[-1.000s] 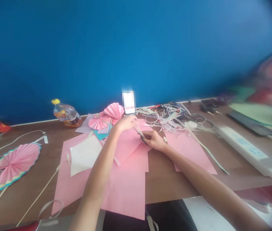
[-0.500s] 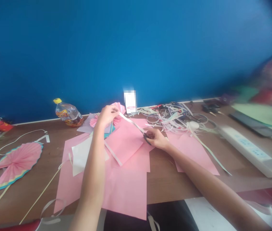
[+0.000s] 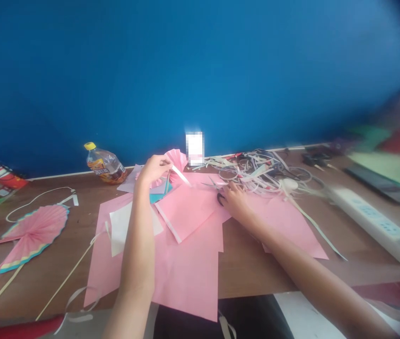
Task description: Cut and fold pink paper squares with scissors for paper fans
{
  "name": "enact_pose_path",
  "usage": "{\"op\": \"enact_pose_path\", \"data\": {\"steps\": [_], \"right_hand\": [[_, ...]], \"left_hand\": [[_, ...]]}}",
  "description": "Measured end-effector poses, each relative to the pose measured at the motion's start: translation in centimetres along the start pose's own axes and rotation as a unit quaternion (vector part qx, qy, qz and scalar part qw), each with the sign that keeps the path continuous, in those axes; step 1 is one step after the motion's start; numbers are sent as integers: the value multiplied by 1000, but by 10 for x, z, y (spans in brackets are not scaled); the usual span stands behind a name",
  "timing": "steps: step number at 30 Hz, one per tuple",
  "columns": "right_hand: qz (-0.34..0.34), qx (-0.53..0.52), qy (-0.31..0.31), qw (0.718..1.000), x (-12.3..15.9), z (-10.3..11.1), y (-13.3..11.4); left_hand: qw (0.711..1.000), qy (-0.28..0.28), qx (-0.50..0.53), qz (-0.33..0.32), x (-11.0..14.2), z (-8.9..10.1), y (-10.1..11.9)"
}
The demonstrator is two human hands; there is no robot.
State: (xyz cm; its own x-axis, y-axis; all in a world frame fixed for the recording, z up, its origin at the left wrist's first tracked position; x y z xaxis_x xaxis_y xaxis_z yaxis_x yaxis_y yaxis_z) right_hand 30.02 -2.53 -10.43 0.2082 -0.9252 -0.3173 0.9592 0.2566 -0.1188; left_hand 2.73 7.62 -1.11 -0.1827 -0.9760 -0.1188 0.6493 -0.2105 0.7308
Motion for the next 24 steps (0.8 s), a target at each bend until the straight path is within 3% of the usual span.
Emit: {"op": "enact_pose_path", "data": {"steps": [5,10,15,21,24], "right_hand": [[-3,-80,-54,995,-6,-2,10],[-31,4,-59,998,-9,3,15],[-20,33,-121,992,-8,6,9],[-59,10,-50,997,-13,22,-1],[-7,-126,-13,992,-27,33,-17]], "left_hand": [[999,-10,35,-14,5,0,13],[998,-18,52,-30,7,-1,19],[998,4,9,-63,7,0,24],[989,-107,72,-71,16,-11,37],[986,-119,74,-90,20,-10,45]]}}
Point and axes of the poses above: each hand's wrist, its own x-axis away from the middle knuckle, its own z-axis out of the back of the hand, y = z × x, the point moved 5 cm from there along -x, towards the middle knuckle, and after that the axes turned 3 degrees about z, right-handed, at the moved point
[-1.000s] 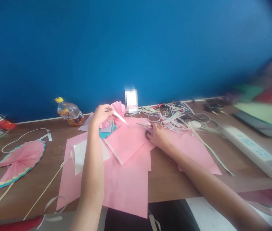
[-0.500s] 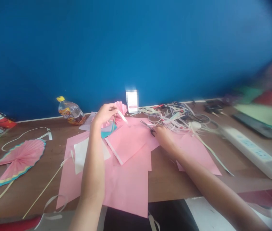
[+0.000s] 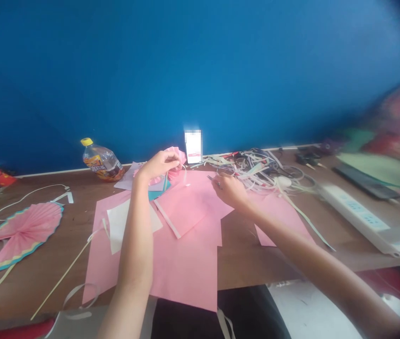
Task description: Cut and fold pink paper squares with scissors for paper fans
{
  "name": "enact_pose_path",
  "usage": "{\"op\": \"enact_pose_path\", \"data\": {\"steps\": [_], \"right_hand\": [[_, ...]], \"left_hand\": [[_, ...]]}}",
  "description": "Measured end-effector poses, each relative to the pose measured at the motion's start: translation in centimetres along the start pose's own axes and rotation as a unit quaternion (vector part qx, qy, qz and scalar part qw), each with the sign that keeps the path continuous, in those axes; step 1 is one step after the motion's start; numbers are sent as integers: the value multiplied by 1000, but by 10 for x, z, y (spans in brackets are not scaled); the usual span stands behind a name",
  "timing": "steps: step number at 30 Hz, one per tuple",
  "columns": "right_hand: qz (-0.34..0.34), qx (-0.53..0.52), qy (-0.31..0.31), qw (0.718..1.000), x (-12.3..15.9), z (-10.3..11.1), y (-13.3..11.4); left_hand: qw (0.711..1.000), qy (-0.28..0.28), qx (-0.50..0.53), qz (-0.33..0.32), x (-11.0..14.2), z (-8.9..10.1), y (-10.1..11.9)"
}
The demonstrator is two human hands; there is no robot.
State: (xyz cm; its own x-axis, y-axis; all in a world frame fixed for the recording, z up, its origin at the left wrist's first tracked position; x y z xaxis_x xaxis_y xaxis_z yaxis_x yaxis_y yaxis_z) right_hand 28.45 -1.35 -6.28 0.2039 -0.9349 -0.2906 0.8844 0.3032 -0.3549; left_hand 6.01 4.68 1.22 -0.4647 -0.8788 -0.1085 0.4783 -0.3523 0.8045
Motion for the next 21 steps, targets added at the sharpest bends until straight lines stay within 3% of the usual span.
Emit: {"op": "enact_pose_path", "data": {"steps": [2,6,9,12,14,21], "right_hand": [[55,-148,8,987,-12,3,-14],[32,-408,-60,910,-34,-12,-31],[21,-511,-115,852,-39,-30,-39],[24,-558,-133,819,-38,-38,-39],[-5,-553,-147,820,-36,-37,-32],[-90,-349,-237,902,-26,-17,-5]], "left_hand": [[1000,-1,1,-9,1,0,5],[999,-22,24,-15,1,-3,11],[999,-29,6,-15,-3,-6,4],[999,-26,-17,-12,-8,-7,-12],[999,-30,-28,5,-11,-8,-27],[983,-111,-70,127,-24,-28,-86]]}}
Point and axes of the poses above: each hand's wrist, its own x-axis away from the middle knuckle, its own z-axis out of the back of the hand, y = z × x, the point moved 5 cm from there along -x, towards the middle knuckle, and after that the axes turned 3 degrees about z, right-handed, at the moved point
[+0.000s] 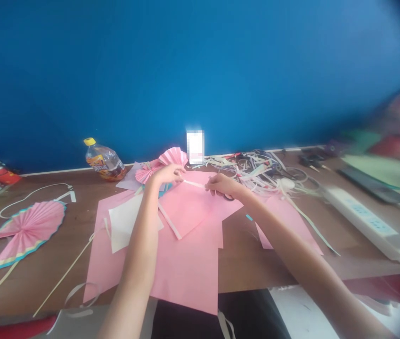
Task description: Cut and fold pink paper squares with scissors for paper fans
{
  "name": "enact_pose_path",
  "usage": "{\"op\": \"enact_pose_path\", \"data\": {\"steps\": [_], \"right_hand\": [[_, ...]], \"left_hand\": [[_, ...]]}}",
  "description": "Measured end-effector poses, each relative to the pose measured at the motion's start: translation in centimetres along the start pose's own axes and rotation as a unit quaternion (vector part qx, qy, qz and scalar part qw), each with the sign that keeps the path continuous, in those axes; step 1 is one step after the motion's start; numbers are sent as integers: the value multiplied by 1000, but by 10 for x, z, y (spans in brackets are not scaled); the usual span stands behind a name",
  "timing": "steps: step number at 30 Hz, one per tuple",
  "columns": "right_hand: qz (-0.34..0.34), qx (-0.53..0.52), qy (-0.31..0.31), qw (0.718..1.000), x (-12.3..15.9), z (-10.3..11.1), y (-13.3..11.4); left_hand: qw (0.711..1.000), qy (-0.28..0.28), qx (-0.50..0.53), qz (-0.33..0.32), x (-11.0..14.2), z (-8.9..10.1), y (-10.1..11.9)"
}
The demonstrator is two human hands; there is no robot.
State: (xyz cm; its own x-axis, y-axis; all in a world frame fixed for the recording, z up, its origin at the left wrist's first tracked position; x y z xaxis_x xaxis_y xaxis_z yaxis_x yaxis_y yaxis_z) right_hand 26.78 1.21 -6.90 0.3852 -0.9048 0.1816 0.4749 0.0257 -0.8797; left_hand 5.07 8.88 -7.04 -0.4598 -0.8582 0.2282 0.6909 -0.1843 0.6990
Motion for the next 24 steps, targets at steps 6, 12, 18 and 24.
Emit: {"op": "enact_pose_path", "data": {"steps": [6,12,18,24], "right_hand": [[-34,129,-105,985,-7,-10,11],[-87,168,-156,969,-10,-13,16],[-83,161,-175,968,-1,-10,7],[-68,79,-168,980,-1,-5,-1]], "left_hand": [[994,-36,-60,88,-19,-20,-25],[991,-58,-67,105,-23,-25,-35],[992,-71,-68,80,-25,-24,-35],[997,-55,-29,48,-13,-10,-27]]}}
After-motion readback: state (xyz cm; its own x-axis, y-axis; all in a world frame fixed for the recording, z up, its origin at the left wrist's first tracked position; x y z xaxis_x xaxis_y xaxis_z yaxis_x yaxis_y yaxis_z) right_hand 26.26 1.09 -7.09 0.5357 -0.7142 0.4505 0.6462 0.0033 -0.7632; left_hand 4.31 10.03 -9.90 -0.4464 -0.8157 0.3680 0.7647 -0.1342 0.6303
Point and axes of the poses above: each hand's wrist, its own x-axis away from the middle knuckle, its own z-axis out of the back of the hand, y = z × x, the point moved 5 cm from there along -x, towards the middle knuckle, and after that the axes turned 3 degrees about z, right-handed, at the moved point
